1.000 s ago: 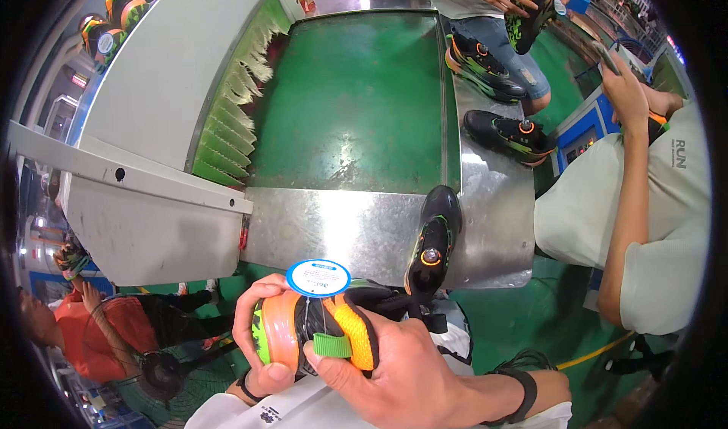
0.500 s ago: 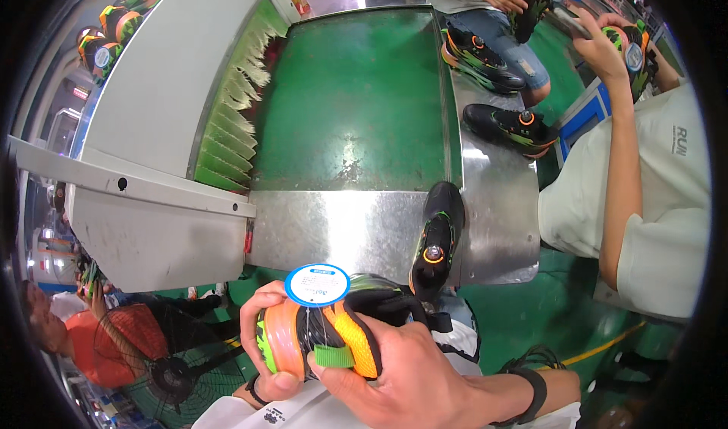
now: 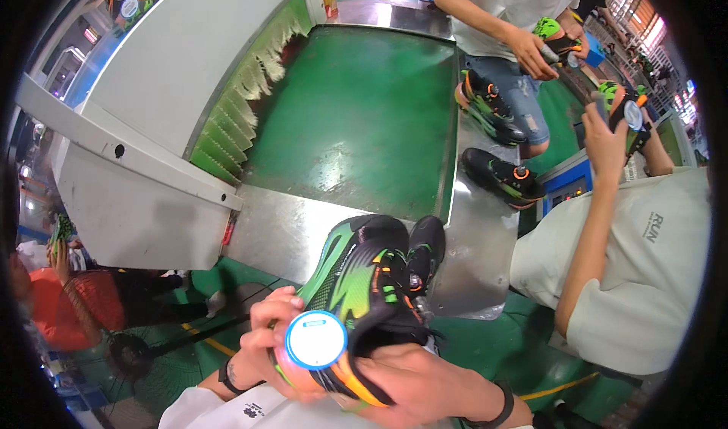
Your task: Inspecting and sorting manufactured shoes on a conveyor belt in a factory.
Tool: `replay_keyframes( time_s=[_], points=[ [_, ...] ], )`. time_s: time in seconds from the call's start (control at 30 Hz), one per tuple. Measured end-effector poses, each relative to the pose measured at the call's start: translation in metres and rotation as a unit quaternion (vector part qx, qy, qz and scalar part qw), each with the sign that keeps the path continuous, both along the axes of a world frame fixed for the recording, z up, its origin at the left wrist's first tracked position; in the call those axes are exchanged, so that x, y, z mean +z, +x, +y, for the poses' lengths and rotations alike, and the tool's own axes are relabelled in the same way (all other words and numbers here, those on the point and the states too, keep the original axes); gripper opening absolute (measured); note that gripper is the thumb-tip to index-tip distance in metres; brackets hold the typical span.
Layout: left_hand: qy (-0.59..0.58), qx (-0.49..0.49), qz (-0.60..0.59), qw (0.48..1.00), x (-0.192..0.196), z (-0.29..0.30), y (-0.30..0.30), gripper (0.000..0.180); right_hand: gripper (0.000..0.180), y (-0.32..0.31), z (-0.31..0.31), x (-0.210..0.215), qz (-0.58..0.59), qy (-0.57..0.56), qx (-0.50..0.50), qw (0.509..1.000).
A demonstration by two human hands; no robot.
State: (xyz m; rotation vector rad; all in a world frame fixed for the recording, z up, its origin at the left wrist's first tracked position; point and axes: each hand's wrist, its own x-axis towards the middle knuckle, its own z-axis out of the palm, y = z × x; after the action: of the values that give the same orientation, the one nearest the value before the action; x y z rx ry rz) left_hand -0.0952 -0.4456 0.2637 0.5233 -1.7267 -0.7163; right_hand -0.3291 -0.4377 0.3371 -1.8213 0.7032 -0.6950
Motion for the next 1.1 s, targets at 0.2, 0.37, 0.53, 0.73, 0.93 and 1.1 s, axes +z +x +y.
replay_keyframes(
  time_s=[0.2, 0.37, 0.53, 0.73, 0.93, 1.1],
  points=[
    [0.533, -0.11, 0.022, 0.838, -0.064, -0.006, 0.033, 0.083, 0.019, 0.052, -0.027, -0.121, 0.23, -0.045, 0.08, 0.969],
    [0.6, -0.039, -0.157, 0.783, -0.165, -0.013, 0.017, 0.081, 0.009, 0.076, -0.031, -0.221, 0.396, -0.048, 0.145, 0.905],
    [0.533, 0.076, -0.22, 0.814, -0.197, 0.004, 0.003, 0.072, 0.027, 0.02, -0.003, -0.189, 0.161, 0.152, -0.137, 0.966],
    [0.43, 0.203, -0.167, 0.864, -0.15, -0.002, -0.005, 0.047, 0.107, 0.0, -0.009, -0.218, 0.307, 0.26, -0.469, 0.786],
    [0.378, 0.123, -0.145, 0.906, -0.114, -0.019, -0.023, 0.04, 0.082, -0.04, 0.003, -0.23, 0.188, 0.245, -0.541, 0.782],
    [0.548, -0.046, 0.096, 0.83, -0.082, -0.03, -0.05, 0.064, 0.079, -0.075, 0.017, -0.143, -0.121, 0.259, -0.36, 0.888]
  ],
)
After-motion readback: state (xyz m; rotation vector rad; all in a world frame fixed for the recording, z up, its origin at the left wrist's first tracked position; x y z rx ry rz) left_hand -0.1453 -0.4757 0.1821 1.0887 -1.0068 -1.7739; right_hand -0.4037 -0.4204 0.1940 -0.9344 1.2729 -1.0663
